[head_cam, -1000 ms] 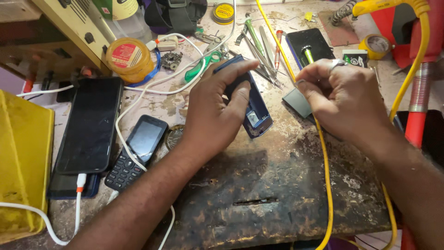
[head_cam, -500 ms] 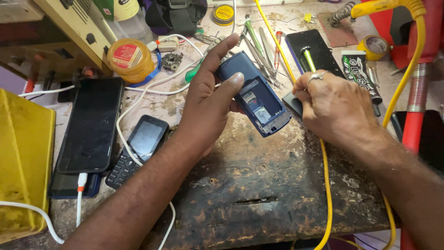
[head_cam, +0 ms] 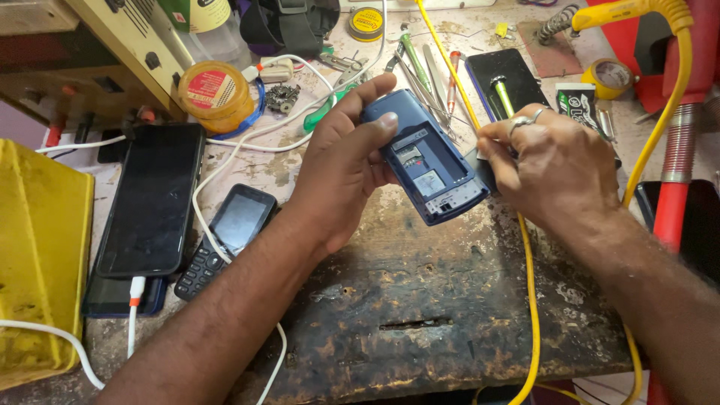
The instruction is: The person uses a screwdriver to unscrew the back of a feature phone, removes the back cover and battery, works on the internal components, and handles a SIM card before reattaching the cover and pressing the phone closed by hand.
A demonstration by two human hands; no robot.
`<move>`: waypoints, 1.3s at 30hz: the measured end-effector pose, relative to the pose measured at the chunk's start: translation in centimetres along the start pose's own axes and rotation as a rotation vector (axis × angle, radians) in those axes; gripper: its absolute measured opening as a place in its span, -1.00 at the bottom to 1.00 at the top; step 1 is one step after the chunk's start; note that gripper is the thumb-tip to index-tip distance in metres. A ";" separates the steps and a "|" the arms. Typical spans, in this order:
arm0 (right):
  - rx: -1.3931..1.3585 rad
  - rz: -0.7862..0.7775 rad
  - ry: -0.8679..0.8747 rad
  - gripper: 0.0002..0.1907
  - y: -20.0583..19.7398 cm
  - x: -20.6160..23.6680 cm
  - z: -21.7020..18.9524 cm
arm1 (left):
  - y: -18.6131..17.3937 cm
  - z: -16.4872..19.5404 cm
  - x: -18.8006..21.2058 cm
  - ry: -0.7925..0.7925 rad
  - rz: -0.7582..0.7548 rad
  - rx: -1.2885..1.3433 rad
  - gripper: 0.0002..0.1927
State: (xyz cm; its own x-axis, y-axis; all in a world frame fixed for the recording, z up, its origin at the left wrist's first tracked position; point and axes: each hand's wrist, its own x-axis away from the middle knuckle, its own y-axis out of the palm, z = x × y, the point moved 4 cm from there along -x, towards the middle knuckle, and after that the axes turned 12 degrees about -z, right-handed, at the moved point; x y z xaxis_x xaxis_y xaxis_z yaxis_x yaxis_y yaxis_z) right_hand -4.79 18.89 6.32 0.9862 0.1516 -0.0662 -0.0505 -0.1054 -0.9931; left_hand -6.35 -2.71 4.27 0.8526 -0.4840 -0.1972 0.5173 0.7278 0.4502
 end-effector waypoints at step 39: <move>-0.992 -0.129 -0.556 -0.58 0.6 1.3 -1.1 | 0.9 -0.4 0.4 0.039 0.104 -0.363 0.11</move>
State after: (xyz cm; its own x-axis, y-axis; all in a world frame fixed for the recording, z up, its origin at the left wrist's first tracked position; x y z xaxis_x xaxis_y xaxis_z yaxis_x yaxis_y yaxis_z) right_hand -3.37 17.99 5.78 0.7564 0.6052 -0.2482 0.4359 -0.7492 -0.4987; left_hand -5.48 -2.07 4.20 0.9003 -0.3849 -0.2031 0.4149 0.9001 0.1333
